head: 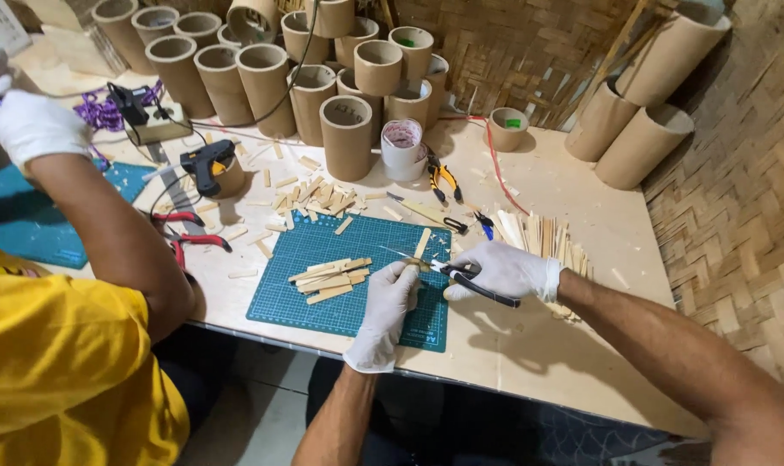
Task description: Cutting small wooden sticks with scissors and assembling them on a cutting mat as part of a larger craft project.
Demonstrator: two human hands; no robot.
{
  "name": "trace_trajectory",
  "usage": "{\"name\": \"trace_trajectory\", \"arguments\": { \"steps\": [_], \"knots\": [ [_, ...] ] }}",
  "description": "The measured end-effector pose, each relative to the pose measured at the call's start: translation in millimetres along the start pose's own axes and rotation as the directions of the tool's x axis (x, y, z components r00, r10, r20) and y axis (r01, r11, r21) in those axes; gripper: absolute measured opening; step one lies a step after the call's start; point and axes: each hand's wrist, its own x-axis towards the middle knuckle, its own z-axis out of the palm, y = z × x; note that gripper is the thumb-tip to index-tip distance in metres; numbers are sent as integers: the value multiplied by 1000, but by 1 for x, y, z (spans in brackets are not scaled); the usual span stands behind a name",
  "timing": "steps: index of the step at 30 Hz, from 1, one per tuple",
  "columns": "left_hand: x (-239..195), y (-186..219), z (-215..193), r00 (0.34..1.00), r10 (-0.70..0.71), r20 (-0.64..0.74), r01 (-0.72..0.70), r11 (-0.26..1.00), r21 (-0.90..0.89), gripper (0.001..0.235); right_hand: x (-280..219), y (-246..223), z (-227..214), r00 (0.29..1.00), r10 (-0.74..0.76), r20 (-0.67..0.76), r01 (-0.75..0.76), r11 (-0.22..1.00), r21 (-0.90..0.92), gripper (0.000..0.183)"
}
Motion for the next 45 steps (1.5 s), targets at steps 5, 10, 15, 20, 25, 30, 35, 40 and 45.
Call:
{"name": "trace_trajectory", "arguments": {
  "steps": [5,10,15,20,25,30,35,40,45],
  "knots": [
    [3,1,0,1000,-27,3,28,998,-61,23,10,4,3,999,-35,9,35,999,-28,40],
    [-4,17,6,998,-67,20,69,995,-76,21,17,10,5,999,-41,-11,41,999,-10,36],
    [-2,17,6,994,-112,11,112,991,-76,10,21,16,9,999,-31,-33,30,1000,-6,32],
    [-1,13,8,997,-76,-13,76,996,-37,12,14,12,-2,999,-21,-41,24,997,73,30],
    [-16,25,9,1000,24,14,-24,1000,8,23,-13,11,-16,988,-44,-149,92,939,333,39],
    [-23,33,-1,929,354,-105,-291,877,383,23,-17,81,6,838,47,-544,240,863,444,49],
    [-9,49,-63,692,705,156,-489,298,820,26,-11,153,1,614,229,-755,113,922,371,41],
    [2,62,-98,668,696,263,-316,-54,947,16,-26,145,-1,511,341,-789,92,891,445,51],
    [2,63,-98,656,647,389,-115,-423,899,11,-24,103,12,506,135,-852,59,980,190,34]
  ]
}}
